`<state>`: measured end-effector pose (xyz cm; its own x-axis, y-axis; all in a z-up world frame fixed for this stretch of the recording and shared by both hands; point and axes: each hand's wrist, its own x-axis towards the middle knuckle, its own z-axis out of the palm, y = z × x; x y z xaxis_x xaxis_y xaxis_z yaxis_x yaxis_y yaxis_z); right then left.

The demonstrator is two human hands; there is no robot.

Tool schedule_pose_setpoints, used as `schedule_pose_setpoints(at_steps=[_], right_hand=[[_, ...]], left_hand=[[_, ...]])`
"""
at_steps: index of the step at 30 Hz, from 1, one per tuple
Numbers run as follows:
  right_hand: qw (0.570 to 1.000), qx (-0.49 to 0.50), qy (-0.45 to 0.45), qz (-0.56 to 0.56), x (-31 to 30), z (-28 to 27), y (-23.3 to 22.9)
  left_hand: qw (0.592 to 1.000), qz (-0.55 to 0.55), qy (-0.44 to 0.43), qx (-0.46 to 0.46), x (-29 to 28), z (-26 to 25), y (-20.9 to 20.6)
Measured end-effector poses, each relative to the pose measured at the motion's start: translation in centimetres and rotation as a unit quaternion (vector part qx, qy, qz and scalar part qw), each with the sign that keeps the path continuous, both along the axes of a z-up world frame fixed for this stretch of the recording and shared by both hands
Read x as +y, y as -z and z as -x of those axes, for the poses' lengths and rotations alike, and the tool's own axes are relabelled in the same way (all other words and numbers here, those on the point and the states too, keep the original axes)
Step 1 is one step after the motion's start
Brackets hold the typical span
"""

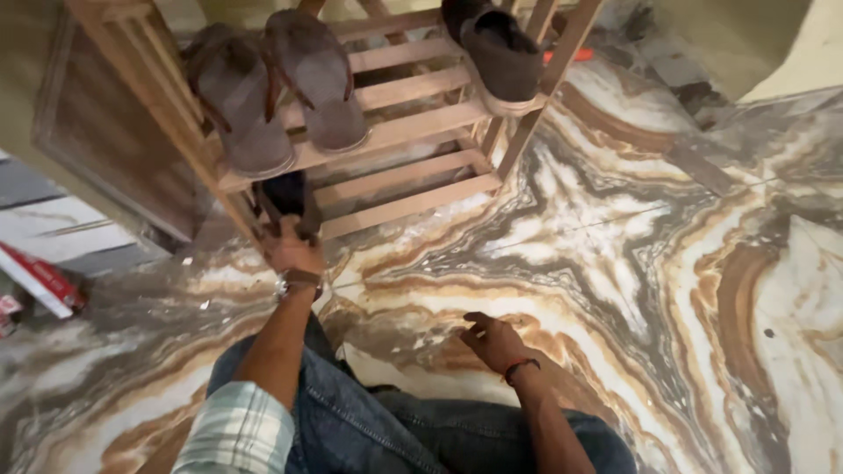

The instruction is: The person removes shoes and flip-flops from a wooden shoe rack, places them on the floor, and then rearranges them back onto the rack in a neat order.

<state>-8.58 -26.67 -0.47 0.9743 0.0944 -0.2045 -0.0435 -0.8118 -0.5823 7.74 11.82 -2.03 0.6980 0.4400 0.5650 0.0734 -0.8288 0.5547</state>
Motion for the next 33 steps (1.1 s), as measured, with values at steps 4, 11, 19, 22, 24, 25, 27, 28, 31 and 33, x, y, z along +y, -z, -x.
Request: schedule_pose_setpoints(at_steps=[4,11,19,22,24,25,27,28,31,33], right_hand=[[1.0,0.016,0.0,-0.015,-0.1,0.1,0.5],[0.999,-0.028,-0.009,-0.011,-0.2,0.2,0.8],[0.999,0.003,0.008,-0.036,0.4,1.5,1.0],[0.998,0.07,0.001,0.01,0.0,2.0,1.7],[0.998,0.061,-0.02,0.026,-0.4,1.6,2.5],[0.999,0.03,-0.035,0.024,-0.7,1.4,3.0],[0.998,-0.001,-0.054,0.025,-0.9,1.7,4.2],[0.998,-0.004,-0.06,0.028,-0.9,1.8,4.5],[0.997,0.04,-0.059,0.039,-0.5,1.7,4.5],[0.996,0.065,-0.058,0.036,0.4,1.9,3.8]], left_hand=[[0.989,0.086,0.113,0.038,-0.2,0.6,1.7],[0.942,0.127,0.285,0.121,-7.2,8.3,0.8],[0.873,0.108,0.419,0.226,-13.5,18.9,0.6],[0.836,0.077,0.483,0.247,-13.2,18.9,0.0],[0.842,0.086,0.454,0.277,-13.3,18.2,-0.8],[0.844,0.089,0.44,0.293,-13.5,17.7,-1.2],[0.846,0.104,0.407,0.329,-13.6,17.2,-1.5],[0.846,0.113,0.388,0.347,-13.6,16.9,-1.6],[0.83,0.106,0.369,0.405,-13.4,16.3,-1.6],[0.834,0.088,0.38,0.39,-13.1,16.3,-1.3]])
